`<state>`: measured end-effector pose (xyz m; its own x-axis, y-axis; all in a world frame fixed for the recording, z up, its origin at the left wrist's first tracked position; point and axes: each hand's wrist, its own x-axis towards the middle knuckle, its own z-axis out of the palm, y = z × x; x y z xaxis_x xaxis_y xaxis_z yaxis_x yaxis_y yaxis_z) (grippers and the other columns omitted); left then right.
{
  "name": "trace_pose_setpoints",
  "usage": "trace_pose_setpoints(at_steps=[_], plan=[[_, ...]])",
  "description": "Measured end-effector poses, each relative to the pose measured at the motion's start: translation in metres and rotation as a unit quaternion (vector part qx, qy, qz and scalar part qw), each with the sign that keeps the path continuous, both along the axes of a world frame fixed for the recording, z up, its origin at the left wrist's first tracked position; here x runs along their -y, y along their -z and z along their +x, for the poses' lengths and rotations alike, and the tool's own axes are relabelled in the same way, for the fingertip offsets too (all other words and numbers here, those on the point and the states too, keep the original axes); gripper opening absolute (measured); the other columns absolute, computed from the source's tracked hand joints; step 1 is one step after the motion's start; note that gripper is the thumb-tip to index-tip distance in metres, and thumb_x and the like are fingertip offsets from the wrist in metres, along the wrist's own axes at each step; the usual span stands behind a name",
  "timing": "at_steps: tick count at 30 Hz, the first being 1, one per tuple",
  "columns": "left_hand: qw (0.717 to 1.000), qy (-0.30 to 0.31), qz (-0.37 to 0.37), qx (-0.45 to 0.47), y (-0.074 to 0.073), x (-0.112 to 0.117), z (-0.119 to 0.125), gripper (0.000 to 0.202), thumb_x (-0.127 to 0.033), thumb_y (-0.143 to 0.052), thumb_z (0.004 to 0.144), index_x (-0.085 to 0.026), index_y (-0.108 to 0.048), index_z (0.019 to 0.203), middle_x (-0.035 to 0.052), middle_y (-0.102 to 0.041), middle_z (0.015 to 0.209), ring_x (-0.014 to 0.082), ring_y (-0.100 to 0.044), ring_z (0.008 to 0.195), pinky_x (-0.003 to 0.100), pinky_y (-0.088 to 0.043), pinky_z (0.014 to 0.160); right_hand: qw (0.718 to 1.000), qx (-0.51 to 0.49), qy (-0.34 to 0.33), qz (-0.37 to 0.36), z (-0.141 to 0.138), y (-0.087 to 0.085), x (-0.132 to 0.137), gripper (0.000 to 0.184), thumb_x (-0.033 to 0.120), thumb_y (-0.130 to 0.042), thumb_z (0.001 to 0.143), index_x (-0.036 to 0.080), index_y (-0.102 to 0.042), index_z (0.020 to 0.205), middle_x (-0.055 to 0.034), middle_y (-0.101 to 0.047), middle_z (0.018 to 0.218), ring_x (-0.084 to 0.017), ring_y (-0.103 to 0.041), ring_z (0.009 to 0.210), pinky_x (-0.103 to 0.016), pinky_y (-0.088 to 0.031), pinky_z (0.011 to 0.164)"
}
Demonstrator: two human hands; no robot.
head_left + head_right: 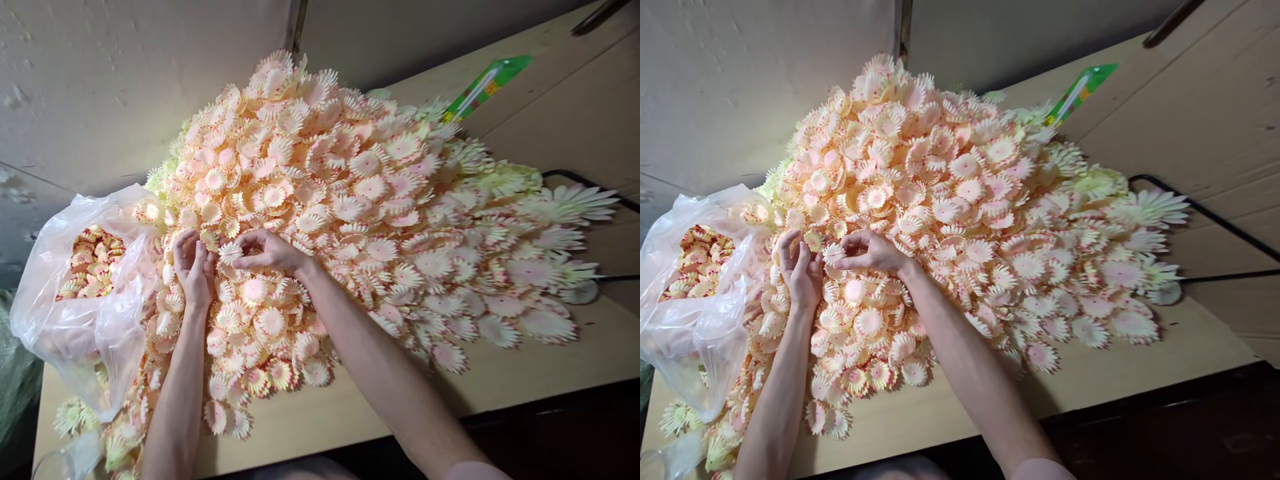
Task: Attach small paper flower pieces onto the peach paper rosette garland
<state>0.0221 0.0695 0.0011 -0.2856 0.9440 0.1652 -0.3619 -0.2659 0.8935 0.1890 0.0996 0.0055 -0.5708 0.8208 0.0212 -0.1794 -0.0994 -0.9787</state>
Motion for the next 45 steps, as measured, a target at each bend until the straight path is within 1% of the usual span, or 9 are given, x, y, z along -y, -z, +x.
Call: trace_pose_setpoints(at_steps=[4, 9, 11, 14, 17, 21, 26, 34, 45], plan=[[1.000, 0.009, 0.005, -0.005, 0.0007, 0.0001, -0.0008, 0.028, -0.031, -0.074, 0.078, -0.030, -0.063, 0.105, -0.0007, -0.067, 0.101, 0.0086, -0.064, 0.083, 0.018, -0.052, 0.071, 1.000, -0.012, -0.012, -0.010, -0.0013, 0.0006, -0.0003, 0.032, 0.028, -0.085, 0.061, 0.014, -0.060, 0.076, 0.0029, -0.059, 0.072, -0.009, -0.052, 0.067, -0.024, -0.044, 0.068], [1.000, 0.014, 0.012, -0.008, 0.0029, -0.0008, -0.0020, 0.029, -0.031, -0.074, 0.078, -0.030, -0.064, 0.106, 0.0001, -0.068, 0.107, 0.0108, -0.066, 0.089, 0.021, -0.054, 0.075, 0.999, -0.028, -0.019, -0.015, -0.0006, -0.0008, 0.0001, 0.040, 0.031, -0.088, 0.058, 0.014, -0.057, 0.077, 0.0031, -0.057, 0.074, -0.009, -0.052, 0.068, -0.024, -0.044, 0.070], [1.000, 0.014, 0.017, -0.016, 0.0038, -0.0009, -0.0028, 0.028, -0.032, -0.073, 0.079, -0.030, -0.064, 0.106, 0.0007, -0.067, 0.110, 0.0125, -0.067, 0.092, 0.022, -0.055, 0.077, 0.999, -0.031, -0.007, -0.006, 0.0009, -0.0015, 0.0003, 0.041, 0.041, -0.084, 0.063, 0.015, -0.054, 0.073, 0.0044, -0.052, 0.069, -0.008, -0.047, 0.063, -0.023, -0.039, 0.063], [0.999, 0.028, 0.012, -0.029, 0.0055, -0.0005, -0.0041, 0.027, -0.033, -0.072, 0.080, -0.029, -0.064, 0.106, 0.0015, -0.068, 0.111, 0.0142, -0.068, 0.094, 0.024, -0.056, 0.078, 1.000, -0.017, 0.023, -0.004, 0.0030, -0.0022, 0.0008, 0.049, 0.057, -0.065, 0.080, 0.017, -0.045, 0.061, 0.0058, -0.039, 0.058, -0.007, -0.034, 0.054, -0.024, -0.028, 0.053], [0.997, 0.049, 0.015, -0.055, 0.0079, 0.0002, -0.0048, 0.027, -0.031, -0.073, 0.080, -0.028, -0.066, 0.106, 0.0022, -0.070, 0.112, 0.0144, -0.069, 0.097, 0.023, -0.056, 0.080, 0.999, -0.012, 0.030, -0.002, 0.0028, -0.0028, 0.0015, 0.050, 0.051, -0.068, 0.080, 0.019, -0.037, 0.056, 0.0073, -0.031, 0.055, -0.007, -0.026, 0.051, -0.025, -0.021, 0.051], [0.992, 0.082, 0.034, -0.094, 0.0100, 0.0014, -0.0049, 0.027, -0.029, -0.073, 0.080, -0.025, -0.068, 0.107, 0.0051, -0.071, 0.116, 0.0188, -0.067, 0.109, 0.030, -0.054, 0.093, 0.998, -0.050, 0.046, 0.000, -0.0003, -0.0043, 0.0023, 0.040, 0.031, -0.083, 0.064, 0.018, -0.045, 0.067, 0.0088, -0.037, 0.060, -0.006, -0.031, 0.054, -0.022, -0.024, 0.053], [0.984, 0.107, 0.039, -0.138, 0.0075, 0.0036, -0.0048, 0.027, -0.027, -0.072, 0.080, -0.024, -0.071, 0.108, 0.0066, -0.071, 0.119, 0.0200, -0.066, 0.112, 0.035, -0.052, 0.099, 0.993, -0.087, 0.070, -0.047, -0.0026, -0.0064, 0.0019, 0.031, 0.032, -0.079, 0.068, 0.015, -0.061, 0.086, 0.0066, -0.049, 0.063, -0.005, -0.039, 0.053, -0.021, -0.030, 0.050], [0.981, 0.108, 0.054, -0.152, 0.0028, 0.0039, -0.0021, 0.027, -0.025, -0.073, 0.079, -0.023, -0.073, 0.106, 0.0077, -0.072, 0.116, 0.0197, -0.067, 0.110, 0.033, -0.053, 0.098, 0.990, -0.105, 0.074, -0.059, -0.0012, -0.0054, 0.0016, 0.023, 0.024, -0.078, 0.064, 0.016, -0.059, 0.075, 0.0080, -0.052, 0.051, -0.004, -0.038, 0.042, -0.019, -0.025, 0.042], [0.974, 0.116, 0.078, -0.176, 0.0012, 0.0026, -0.0001, 0.026, -0.022, -0.075, 0.078, -0.023, -0.074, 0.104, 0.0076, -0.073, 0.112, 0.0182, -0.068, 0.107, 0.032, -0.053, 0.096, 0.990, -0.093, 0.096, -0.043, -0.0030, -0.0085, 0.0017, 0.022, 0.032, -0.077, 0.066, 0.013, -0.069, 0.071, 0.0068, -0.049, 0.045, -0.003, -0.033, 0.040, -0.021, -0.020, 0.041]])
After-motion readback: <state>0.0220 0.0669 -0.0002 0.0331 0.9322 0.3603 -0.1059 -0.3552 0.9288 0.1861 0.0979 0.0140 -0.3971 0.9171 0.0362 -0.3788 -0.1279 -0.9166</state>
